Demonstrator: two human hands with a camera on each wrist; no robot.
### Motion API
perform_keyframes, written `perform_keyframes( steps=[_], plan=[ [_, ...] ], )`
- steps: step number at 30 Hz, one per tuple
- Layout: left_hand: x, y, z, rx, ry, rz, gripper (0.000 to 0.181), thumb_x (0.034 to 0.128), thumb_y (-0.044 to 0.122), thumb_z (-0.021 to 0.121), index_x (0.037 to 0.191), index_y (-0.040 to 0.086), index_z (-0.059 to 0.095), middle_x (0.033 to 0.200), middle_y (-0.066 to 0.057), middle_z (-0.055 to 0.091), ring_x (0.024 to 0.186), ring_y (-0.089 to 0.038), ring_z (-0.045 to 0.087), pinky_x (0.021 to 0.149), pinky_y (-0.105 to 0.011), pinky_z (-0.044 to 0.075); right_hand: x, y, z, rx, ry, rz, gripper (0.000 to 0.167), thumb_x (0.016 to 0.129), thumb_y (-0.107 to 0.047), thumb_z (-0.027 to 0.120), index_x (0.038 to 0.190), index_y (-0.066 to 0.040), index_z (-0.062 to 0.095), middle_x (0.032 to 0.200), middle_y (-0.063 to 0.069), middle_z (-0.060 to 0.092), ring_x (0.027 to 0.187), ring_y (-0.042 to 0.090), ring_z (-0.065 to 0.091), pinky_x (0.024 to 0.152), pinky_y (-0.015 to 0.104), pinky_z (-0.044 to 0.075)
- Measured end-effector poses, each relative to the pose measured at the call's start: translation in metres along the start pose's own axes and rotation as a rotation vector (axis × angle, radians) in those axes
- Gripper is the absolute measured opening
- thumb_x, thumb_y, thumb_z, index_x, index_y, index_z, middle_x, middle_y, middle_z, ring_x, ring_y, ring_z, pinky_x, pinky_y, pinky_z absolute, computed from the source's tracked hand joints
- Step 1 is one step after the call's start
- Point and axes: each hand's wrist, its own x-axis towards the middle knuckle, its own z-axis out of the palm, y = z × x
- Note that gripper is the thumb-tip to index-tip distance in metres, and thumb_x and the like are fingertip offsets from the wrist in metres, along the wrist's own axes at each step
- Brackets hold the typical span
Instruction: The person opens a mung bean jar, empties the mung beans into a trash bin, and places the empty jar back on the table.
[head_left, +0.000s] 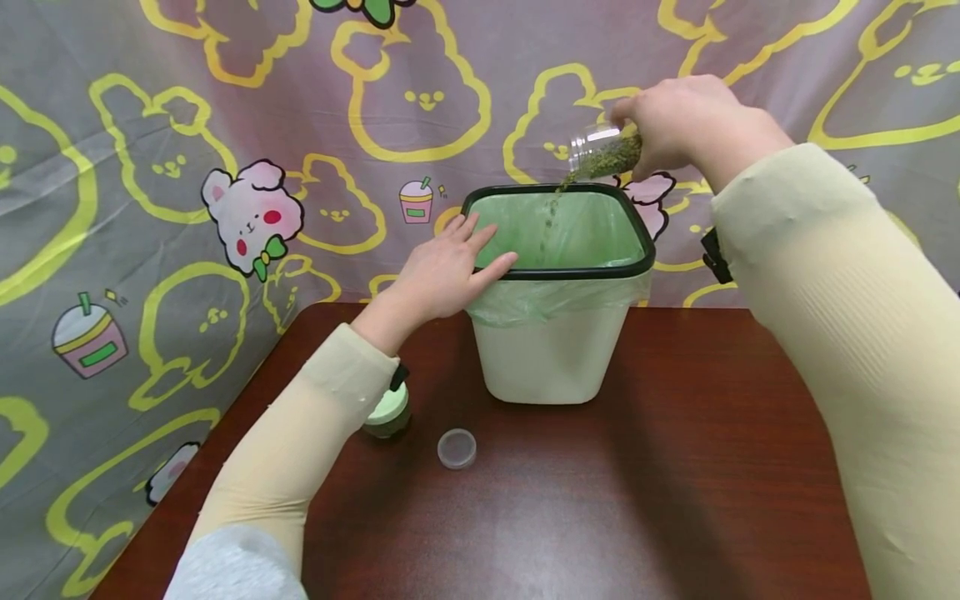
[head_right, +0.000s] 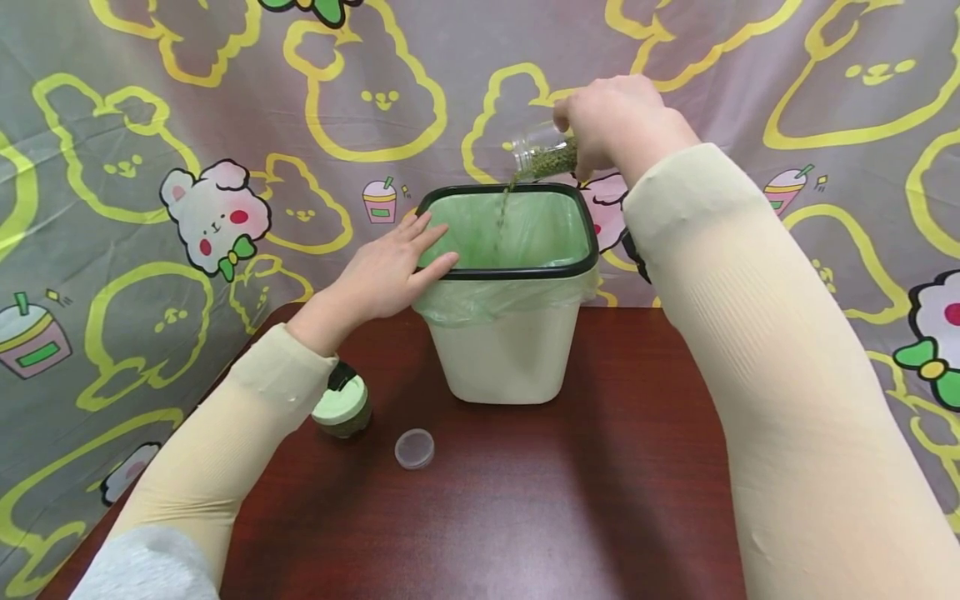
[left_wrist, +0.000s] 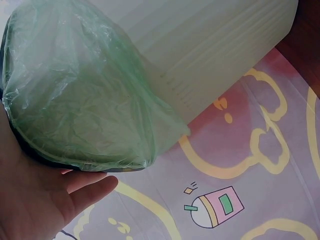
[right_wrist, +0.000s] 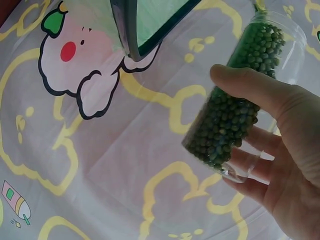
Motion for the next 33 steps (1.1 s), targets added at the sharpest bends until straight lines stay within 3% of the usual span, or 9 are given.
perform_keyframes(
  steps=[17,25,33],
  plan=[
    [-0.0004,-0.0002,-0.0007,-0.004,-0.003,-0.005,0.078,0.0962,0.068,0.023,0.154,0.017,0.029,0.16,-0.013,0.014,0.146,-0.028,0.011,0.114,-0.046,0.02,0.0025,0.0004,0.0,0.0,0.018,0.014,0.072,0.079,-0.029,0.073,0.141,-0.009,0.042,0.127,0.031,0.053,0.106,0.049,0.052,0.078,0.06,0.041],
    [-0.0001,-0.0004,0.0006,-0.012,0.003,-0.003,0.077,0.0965,0.068,0.024,0.154,0.017,0.029,0.16,-0.013,0.014,0.146,-0.028,0.011,0.114,-0.046,0.02,0.0003,0.0,0.0019,-0.018,0.022,-0.015,0.066,0.076,-0.022,0.075,0.135,-0.008,0.047,0.112,0.028,0.059,0.095,0.045,0.055,0.071,0.057,0.043],
    [-0.0003,-0.0004,-0.0002,-0.015,0.012,-0.004,0.078,0.0962,0.068,0.024,0.154,0.017,0.03,0.16,-0.012,0.014,0.146,-0.028,0.01,0.114,-0.046,0.021,0.0008,0.0004,0.0045,-0.015,0.008,-0.001,0.072,0.079,-0.024,0.074,0.141,-0.006,0.041,0.125,0.031,0.054,0.106,0.05,0.052,0.077,0.06,0.042]
  ],
)
